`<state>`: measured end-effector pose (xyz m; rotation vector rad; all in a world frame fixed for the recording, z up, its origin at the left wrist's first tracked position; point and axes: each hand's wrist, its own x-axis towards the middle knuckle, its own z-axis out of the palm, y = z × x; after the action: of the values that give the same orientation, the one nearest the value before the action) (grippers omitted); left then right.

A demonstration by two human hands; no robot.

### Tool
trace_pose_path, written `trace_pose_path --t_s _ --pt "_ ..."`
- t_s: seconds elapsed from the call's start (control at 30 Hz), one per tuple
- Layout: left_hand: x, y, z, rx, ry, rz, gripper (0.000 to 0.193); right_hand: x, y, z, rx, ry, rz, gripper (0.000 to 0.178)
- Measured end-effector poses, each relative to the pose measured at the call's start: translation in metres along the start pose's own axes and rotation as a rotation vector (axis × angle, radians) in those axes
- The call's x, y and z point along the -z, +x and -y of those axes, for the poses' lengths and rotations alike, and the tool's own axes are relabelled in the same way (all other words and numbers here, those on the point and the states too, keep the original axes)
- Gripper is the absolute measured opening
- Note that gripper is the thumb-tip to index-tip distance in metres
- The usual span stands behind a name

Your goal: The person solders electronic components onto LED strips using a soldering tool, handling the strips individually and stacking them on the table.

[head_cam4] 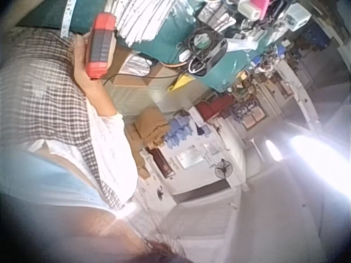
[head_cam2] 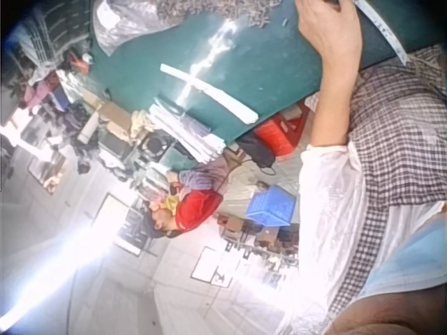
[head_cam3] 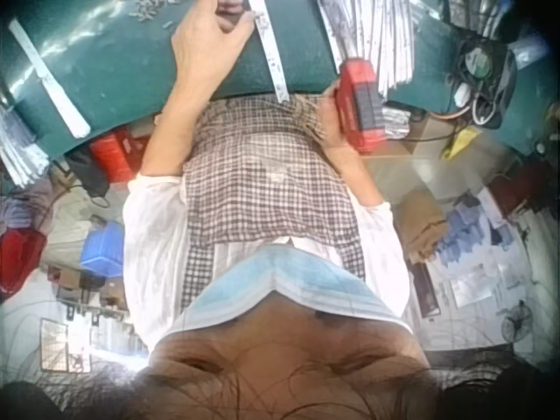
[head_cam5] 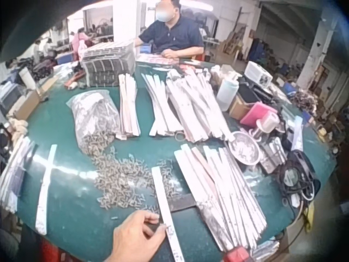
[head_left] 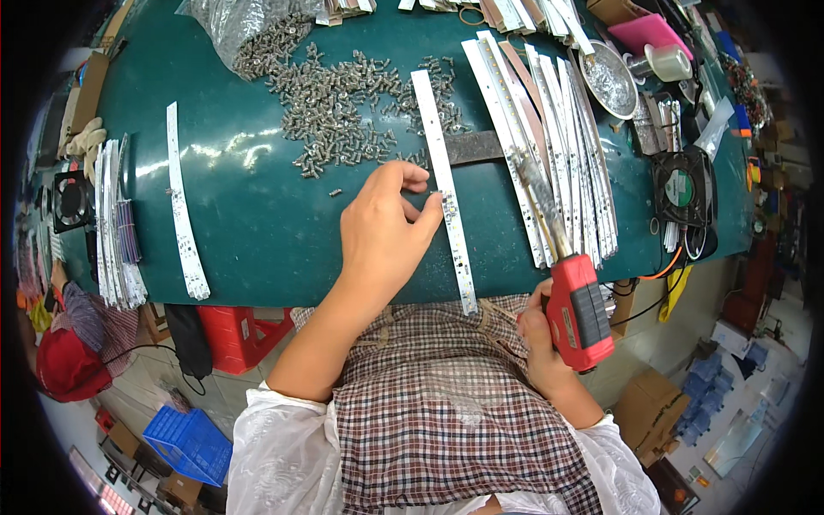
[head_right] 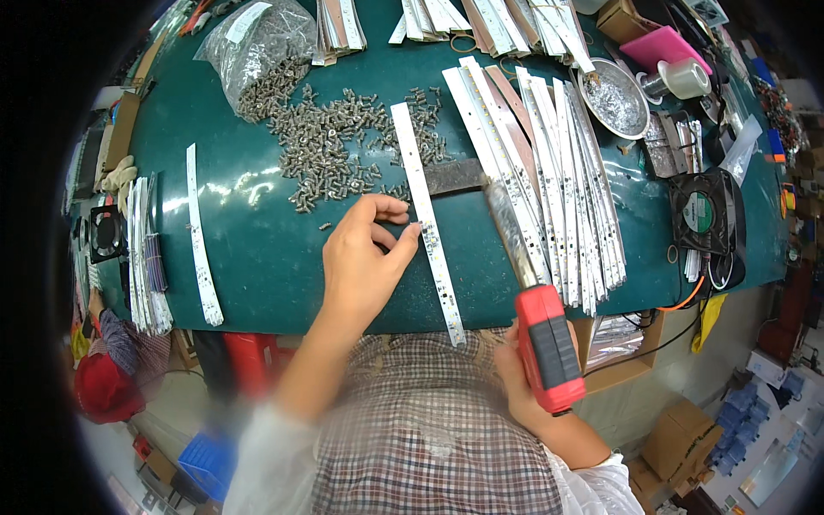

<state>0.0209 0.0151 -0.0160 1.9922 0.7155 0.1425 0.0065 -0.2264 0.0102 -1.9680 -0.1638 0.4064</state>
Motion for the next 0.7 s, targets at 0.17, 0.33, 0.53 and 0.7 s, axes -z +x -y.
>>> trace_pose_path --t_s 0.17,0.33,0.53,0.7 --pt "0.001 0.001 0.009 -0.219 -0.053 0.009 0.02 0.007 -0.01 -0.012 0.062 -0.125 0.067 0.022" --pt "0.0 0.002 0.01 -0.24 -0.053 -0.001 0.018 0.001 -0.008 -0.021 0.042 -0.146 0.184 0.025" --pt "-0.002 0.003 0.013 -0.25 -0.049 -0.005 0.02 -0.005 -0.003 -0.018 -0.017 -0.127 0.174 0.021" --pt "-0.002 0.004 0.013 -0.252 -0.06 -0.018 0.022 -0.006 -0.001 -0.019 0.022 -0.157 0.196 0.02"
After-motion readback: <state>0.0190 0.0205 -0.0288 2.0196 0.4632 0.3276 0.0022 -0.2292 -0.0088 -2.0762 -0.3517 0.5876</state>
